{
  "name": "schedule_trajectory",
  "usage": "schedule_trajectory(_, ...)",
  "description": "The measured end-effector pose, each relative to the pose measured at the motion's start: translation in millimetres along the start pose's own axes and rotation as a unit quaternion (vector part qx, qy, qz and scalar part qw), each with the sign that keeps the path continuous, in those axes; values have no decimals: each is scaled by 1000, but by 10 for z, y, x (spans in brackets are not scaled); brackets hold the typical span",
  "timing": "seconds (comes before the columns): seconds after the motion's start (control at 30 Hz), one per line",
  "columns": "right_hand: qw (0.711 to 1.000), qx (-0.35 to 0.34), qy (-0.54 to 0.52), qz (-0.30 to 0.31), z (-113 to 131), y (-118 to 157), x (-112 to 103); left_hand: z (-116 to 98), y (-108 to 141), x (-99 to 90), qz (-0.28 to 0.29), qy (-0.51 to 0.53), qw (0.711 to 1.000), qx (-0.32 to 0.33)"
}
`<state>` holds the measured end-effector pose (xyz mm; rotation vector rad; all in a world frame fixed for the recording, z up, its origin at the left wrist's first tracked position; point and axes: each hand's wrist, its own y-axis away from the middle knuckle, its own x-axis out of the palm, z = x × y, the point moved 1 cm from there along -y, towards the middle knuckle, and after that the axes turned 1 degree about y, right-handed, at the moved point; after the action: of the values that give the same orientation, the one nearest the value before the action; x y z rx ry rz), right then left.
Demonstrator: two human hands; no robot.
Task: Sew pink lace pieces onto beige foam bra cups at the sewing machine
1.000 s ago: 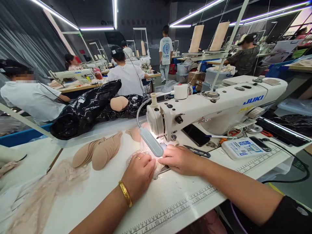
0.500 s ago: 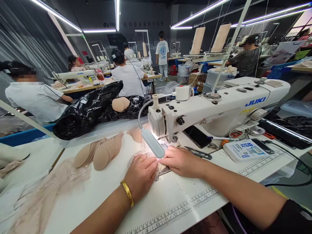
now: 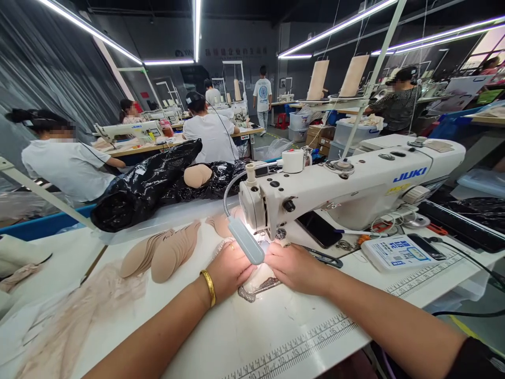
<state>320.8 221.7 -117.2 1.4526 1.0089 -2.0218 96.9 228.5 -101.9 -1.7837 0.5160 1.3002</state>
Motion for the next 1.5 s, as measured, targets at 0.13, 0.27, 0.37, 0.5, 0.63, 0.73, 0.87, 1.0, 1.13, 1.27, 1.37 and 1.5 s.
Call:
schedule_trajectory(0.13, 1000, 11, -5, 3, -2, -21, -9, 47, -25, -1, 19, 10, 1000, 9)
schedule_trajectory(0.27, 1000, 14, -2, 9, -12, -9, -7, 39, -41, -27, 33, 26, 999, -4)
schedule_trajectory(0.37, 1000, -1, 0, 0, -25, 11, 4, 25, -58, -49, 33, 41, 999, -11)
schedule_trajectory(0.5, 1000, -13, -1, -12, -40, 29, 18, 14, -60, -60, 32, 38, 999, -13)
schedule_trajectory(0.63, 1000, -9, -1, -9, -45, 26, 26, 35, -42, -40, 24, 27, 999, -9)
schedule_trajectory(0.73, 1000, 2, 4, -5, -42, 14, 25, 80, -27, -11, 13, 12, 1000, -4)
schedule_trajectory(0.87, 1000, 16, 15, -3, -32, -2, 13, 121, -21, -10, 2, -17, 1000, -11)
schedule_trajectory(1.0, 1000, 12, 17, -7, -26, -9, 2, 106, -37, -47, 11, -30, 999, -29)
schedule_trajectory(1.13, 1000, -1, -11, -23, -11, 3, -9, 121, -24, -67, 0, -43, 997, -57)
schedule_trajectory(1.27, 989, 33, -131, -65, 140, -1, -36, 9, 155, -148, -40, -35, 995, -87)
schedule_trajectory(1.37, 920, 131, -368, -33, 392, -46, -44, -220, 428, -264, -66, 29, 994, -85)
schedule_trajectory(1.5, 727, 219, -650, -31, 812, -94, -82, -390, 902, -477, -77, 96, 983, -134)
